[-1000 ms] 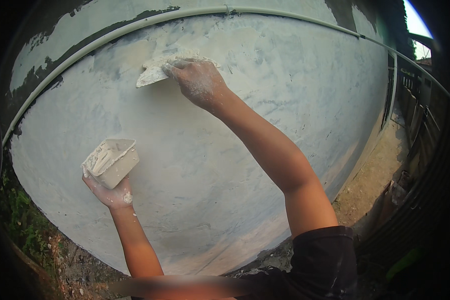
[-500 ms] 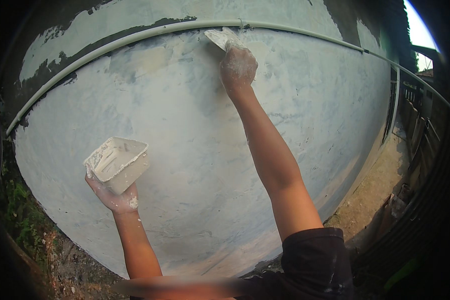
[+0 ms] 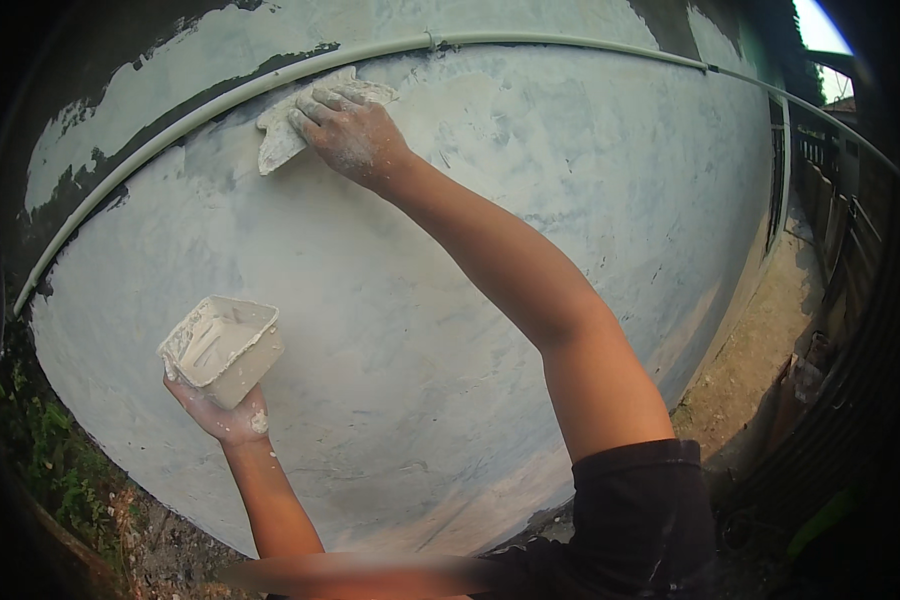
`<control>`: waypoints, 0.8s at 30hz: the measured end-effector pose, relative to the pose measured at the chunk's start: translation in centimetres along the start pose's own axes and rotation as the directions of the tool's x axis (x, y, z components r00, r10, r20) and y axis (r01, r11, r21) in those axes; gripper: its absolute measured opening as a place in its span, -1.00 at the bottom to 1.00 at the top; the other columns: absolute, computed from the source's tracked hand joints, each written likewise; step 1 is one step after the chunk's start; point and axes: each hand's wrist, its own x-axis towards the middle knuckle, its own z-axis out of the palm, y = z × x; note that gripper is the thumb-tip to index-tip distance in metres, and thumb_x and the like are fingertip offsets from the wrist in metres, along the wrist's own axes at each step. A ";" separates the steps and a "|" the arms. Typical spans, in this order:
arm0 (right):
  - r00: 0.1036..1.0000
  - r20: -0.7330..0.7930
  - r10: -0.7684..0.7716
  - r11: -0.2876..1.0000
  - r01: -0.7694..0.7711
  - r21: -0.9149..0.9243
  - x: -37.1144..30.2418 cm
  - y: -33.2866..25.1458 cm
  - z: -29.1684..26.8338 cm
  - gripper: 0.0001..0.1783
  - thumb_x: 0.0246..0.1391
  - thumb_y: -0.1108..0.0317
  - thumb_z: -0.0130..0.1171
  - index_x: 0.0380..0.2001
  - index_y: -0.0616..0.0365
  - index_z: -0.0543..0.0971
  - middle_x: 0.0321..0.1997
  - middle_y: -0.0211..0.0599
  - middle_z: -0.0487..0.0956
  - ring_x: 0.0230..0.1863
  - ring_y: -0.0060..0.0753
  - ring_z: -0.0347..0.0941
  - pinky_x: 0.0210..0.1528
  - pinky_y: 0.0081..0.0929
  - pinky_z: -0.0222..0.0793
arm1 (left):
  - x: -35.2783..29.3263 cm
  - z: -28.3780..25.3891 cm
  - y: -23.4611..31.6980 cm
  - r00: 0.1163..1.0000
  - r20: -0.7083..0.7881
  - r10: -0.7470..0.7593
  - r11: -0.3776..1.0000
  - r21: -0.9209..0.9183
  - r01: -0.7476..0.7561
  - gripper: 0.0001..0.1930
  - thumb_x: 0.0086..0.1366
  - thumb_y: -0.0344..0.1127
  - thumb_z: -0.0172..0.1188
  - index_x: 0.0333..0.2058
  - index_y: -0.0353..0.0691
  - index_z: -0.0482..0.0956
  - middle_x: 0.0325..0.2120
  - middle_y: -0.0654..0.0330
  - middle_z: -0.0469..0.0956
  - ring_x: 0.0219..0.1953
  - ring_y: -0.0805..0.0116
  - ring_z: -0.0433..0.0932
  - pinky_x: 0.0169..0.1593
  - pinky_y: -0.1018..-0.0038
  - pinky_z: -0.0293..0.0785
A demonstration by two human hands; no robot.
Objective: Applying white plaster or filler to an exterior wall using a putty knife and a plastic container.
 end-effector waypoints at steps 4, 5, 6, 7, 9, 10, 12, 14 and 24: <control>0.946 0.066 0.318 0.948 -0.317 -0.024 -7.1 8.3 -2.2 -0.46 -0.03 0.60 0.06 0.07 0.02 0.55 0.06 -0.21 0.59 0.01 -0.11 0.56 -0.03 -0.26 0.53 | 0.1 -0.7 0.9 1.000 0.013 -0.001 1.000 0.002 0.001 -0.53 0.42 0.05 -0.18 0.10 -0.11 0.41 0.08 0.17 0.46 0.12 0.20 0.46 0.17 0.18 0.48; 0.926 0.121 0.357 0.934 -0.351 -0.064 -9.3 9.7 -3.1 -0.45 0.00 0.57 0.00 0.11 -0.01 0.52 0.11 -0.18 0.56 0.03 -0.10 0.54 -0.02 -0.19 0.53 | 0.2 -1.2 1.1 0.999 0.034 -0.017 1.000 -0.018 0.018 -0.53 0.42 0.05 -0.17 0.10 -0.11 0.42 0.07 0.18 0.46 0.11 0.20 0.46 0.16 0.18 0.48; 0.884 0.168 0.437 0.899 -0.426 -0.096 -11.3 11.1 -3.9 -0.45 -0.03 0.57 0.02 0.09 -0.01 0.54 0.06 -0.16 0.58 -0.03 -0.04 0.56 -0.05 -0.17 0.53 | 0.2 -1.6 1.0 0.998 0.059 -0.035 0.998 -0.046 0.038 -0.53 0.42 0.05 -0.16 0.09 -0.12 0.42 0.06 0.18 0.47 0.10 0.20 0.47 0.15 0.18 0.49; 0.835 0.169 0.523 0.852 -0.507 -0.134 -13.0 12.6 -4.4 -0.46 -0.05 0.56 0.03 0.07 0.00 0.56 -0.01 -0.12 0.60 -0.08 0.00 0.58 -0.06 -0.14 0.52 | 0.3 -1.7 0.7 0.998 0.059 -0.035 0.998 -0.054 0.038 -0.53 0.42 0.05 -0.16 0.09 -0.12 0.42 0.06 0.18 0.47 0.10 0.20 0.47 0.15 0.18 0.49; 0.778 0.172 0.604 0.796 -0.579 -0.176 -13.5 13.1 -4.8 -0.47 -0.06 0.56 0.04 0.04 0.01 0.58 -0.08 -0.09 0.63 -0.13 0.04 0.59 -0.08 -0.12 0.52 | 0.5 -2.2 0.8 0.996 0.074 -0.057 0.995 -0.077 0.062 -0.53 0.41 0.05 -0.15 0.09 -0.13 0.42 0.05 0.17 0.48 0.09 0.20 0.48 0.15 0.18 0.49; 0.689 0.103 0.717 0.691 -0.686 -0.227 -12.7 12.8 -4.7 -0.51 -0.08 0.54 0.04 -0.01 0.01 0.60 -0.15 -0.04 0.63 -0.17 0.08 0.59 -0.10 -0.11 0.51 | 0.4 -2.2 1.0 0.996 0.073 -0.056 0.995 -0.083 0.062 -0.53 0.41 0.05 -0.15 0.09 -0.13 0.42 0.05 0.17 0.48 0.09 0.20 0.48 0.15 0.18 0.49; 0.541 0.041 0.840 0.531 -0.804 -0.268 -10.5 11.2 -4.1 -0.63 -0.12 0.53 0.04 -0.20 0.04 0.64 -0.32 0.07 0.63 -0.24 0.15 0.59 -0.14 -0.06 0.50 | 0.5 -2.1 1.2 1.000 0.011 -0.024 0.998 -0.062 0.025 -0.53 0.41 0.05 -0.15 0.09 -0.13 0.42 0.05 0.17 0.49 0.09 0.19 0.48 0.14 0.18 0.49; 0.478 0.125 0.869 0.493 -0.823 -0.282 -7.6 7.9 -3.3 -0.63 -0.03 0.47 0.05 -0.12 -0.04 0.64 -0.33 0.06 0.63 -0.28 0.17 0.59 -0.16 -0.02 0.49 | 0.4 -1.6 1.5 1.000 -0.005 -0.025 0.998 -0.066 0.024 -0.53 0.41 0.05 -0.15 0.10 -0.13 0.42 0.05 0.16 0.48 0.10 0.19 0.48 0.15 0.18 0.49; 0.800 0.495 0.339 0.882 -0.454 0.129 -1.4 -2.1 -6.0 -0.72 -0.03 0.52 0.05 -0.23 0.08 0.61 -0.45 0.02 0.61 -0.38 0.08 0.59 -0.31 -0.10 0.52 | 1.0 -1.0 -2.0 0.982 0.164 -0.096 0.967 -0.219 0.131 -0.52 0.43 0.03 -0.19 0.12 -0.14 0.40 0.09 0.14 0.45 0.12 0.17 0.47 0.16 0.15 0.49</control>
